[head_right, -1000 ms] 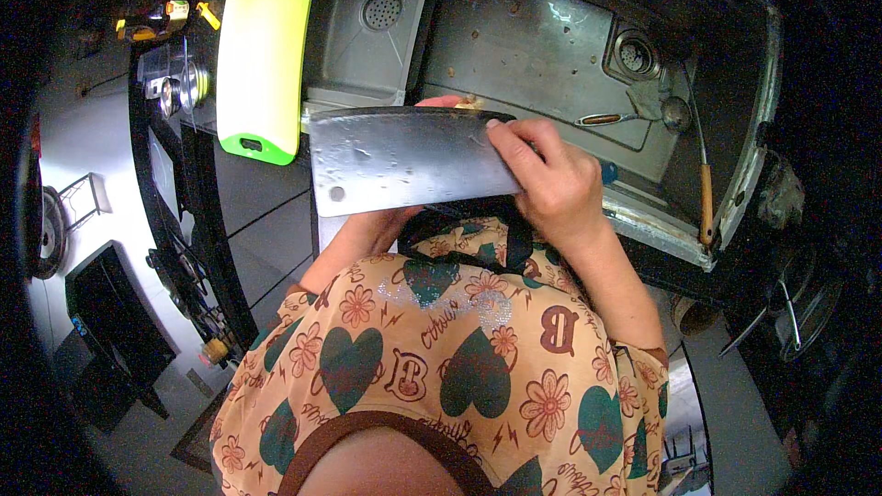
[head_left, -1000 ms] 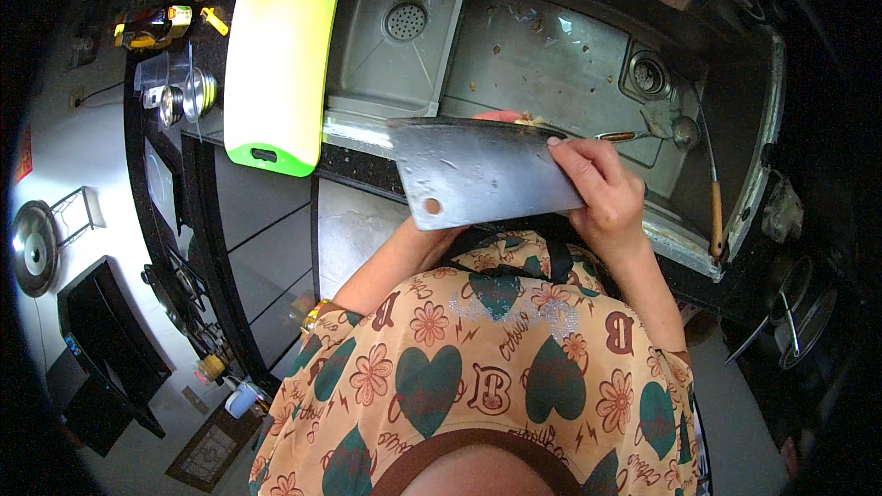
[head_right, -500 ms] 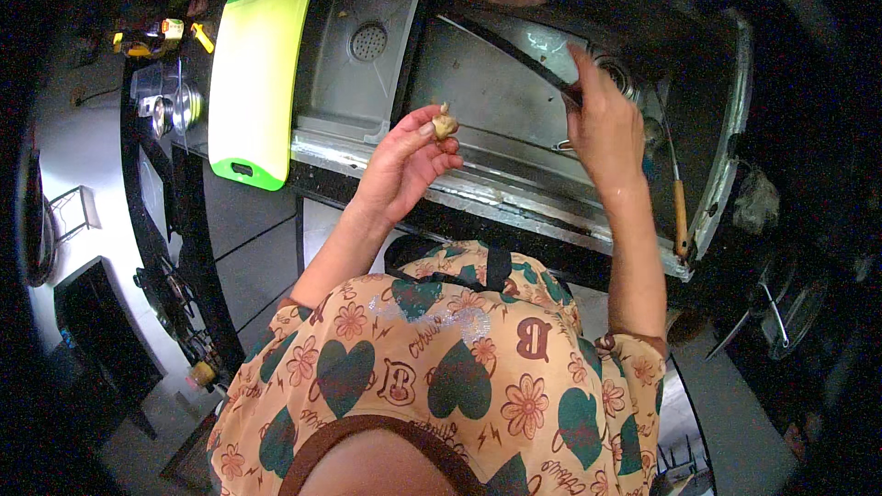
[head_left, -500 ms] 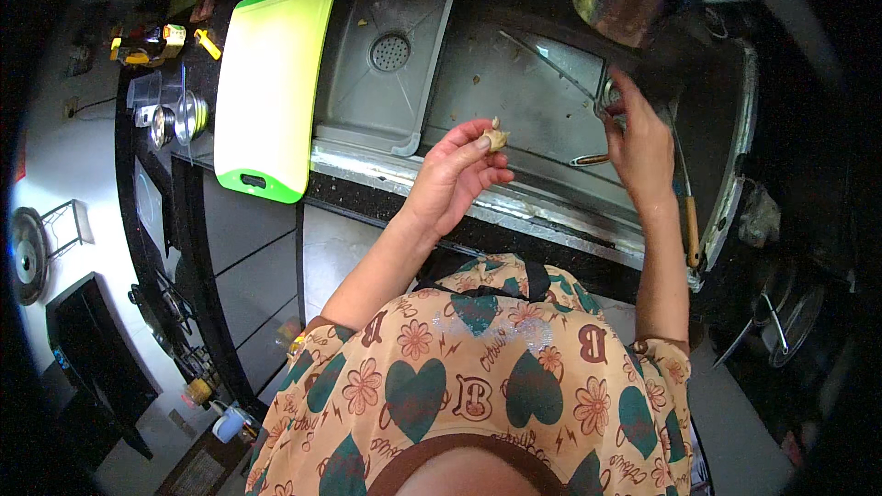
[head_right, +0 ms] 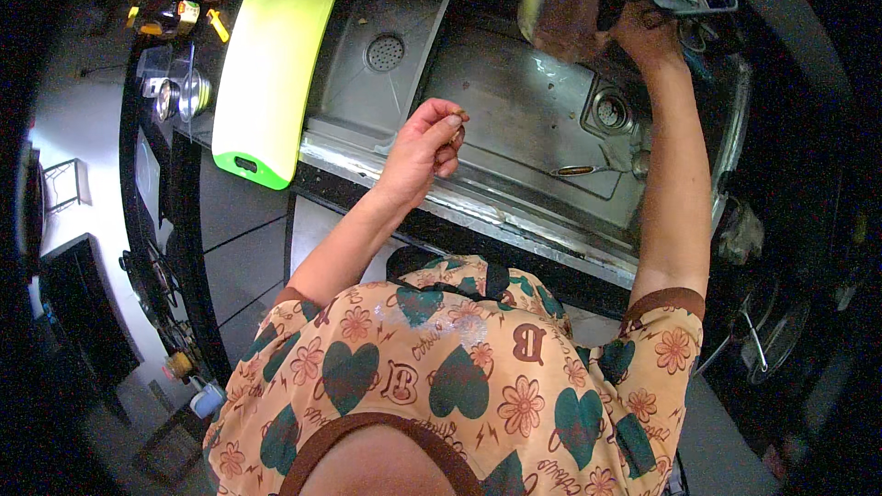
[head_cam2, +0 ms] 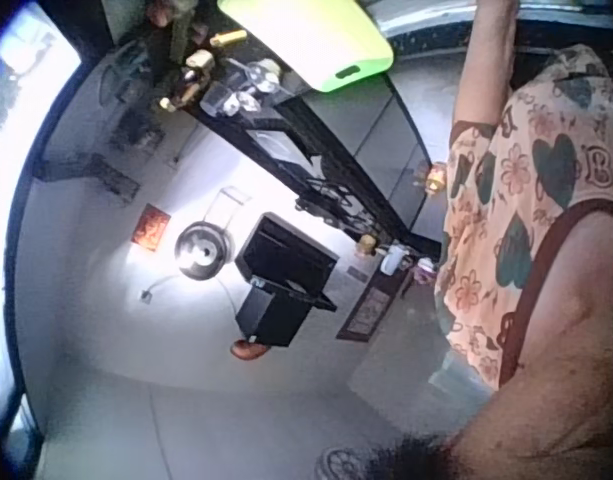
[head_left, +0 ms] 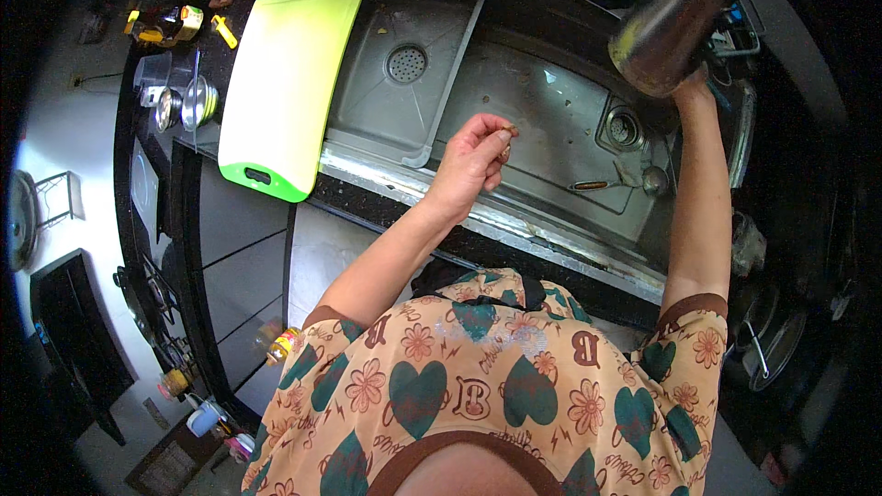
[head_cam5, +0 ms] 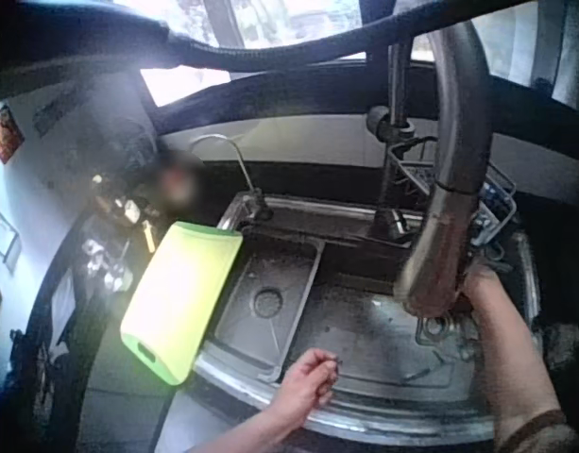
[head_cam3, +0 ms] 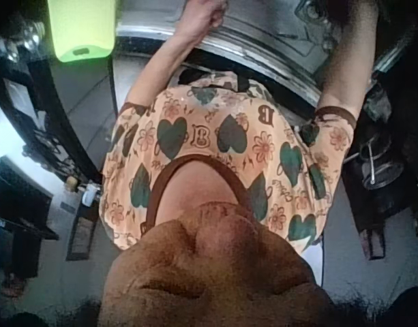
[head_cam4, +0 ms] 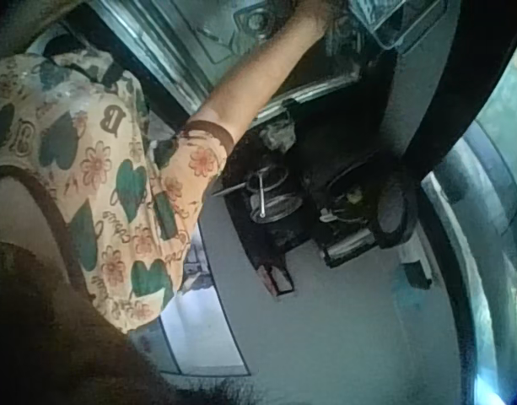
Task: The person washes a piece of ginger under running water, then uses a cleaver to peel and chop it on a green cutting board. The ginger is sliced into small pieces and gathered on the board.
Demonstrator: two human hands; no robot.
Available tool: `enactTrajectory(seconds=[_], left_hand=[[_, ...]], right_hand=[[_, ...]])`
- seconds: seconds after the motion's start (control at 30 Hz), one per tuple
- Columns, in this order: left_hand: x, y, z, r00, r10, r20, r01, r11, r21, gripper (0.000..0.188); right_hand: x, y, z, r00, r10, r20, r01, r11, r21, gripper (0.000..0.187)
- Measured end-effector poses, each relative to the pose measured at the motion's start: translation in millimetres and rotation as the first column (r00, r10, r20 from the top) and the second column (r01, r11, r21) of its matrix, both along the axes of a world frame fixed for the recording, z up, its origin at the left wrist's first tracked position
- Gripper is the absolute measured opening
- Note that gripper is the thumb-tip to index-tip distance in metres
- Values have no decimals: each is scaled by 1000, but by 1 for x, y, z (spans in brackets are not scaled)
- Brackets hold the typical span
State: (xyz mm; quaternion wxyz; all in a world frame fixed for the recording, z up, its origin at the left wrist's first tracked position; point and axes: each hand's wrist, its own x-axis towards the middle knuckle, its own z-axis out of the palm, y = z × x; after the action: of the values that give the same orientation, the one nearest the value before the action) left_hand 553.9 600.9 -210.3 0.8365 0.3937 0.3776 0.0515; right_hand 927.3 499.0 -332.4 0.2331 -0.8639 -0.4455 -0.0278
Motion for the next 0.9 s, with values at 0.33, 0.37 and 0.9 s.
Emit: enactTrajectory(seconds=[0.33,0.37,0.9], left_hand=[[63,-4,-19,994,-73,-82,82,990,113,28],[67,-6,-23,997,-52,-55,59,989,139,26],[73,-22,-44,957,-266,-113,226,442,868,22]], right_hand=[[-125,-17,43,994,-66,85,92,934,-344,42],[-146,-10,71,999,-21,34,35,873,-487,44],[-220,-44,25,891,435,126,-377,867,-325,25]])
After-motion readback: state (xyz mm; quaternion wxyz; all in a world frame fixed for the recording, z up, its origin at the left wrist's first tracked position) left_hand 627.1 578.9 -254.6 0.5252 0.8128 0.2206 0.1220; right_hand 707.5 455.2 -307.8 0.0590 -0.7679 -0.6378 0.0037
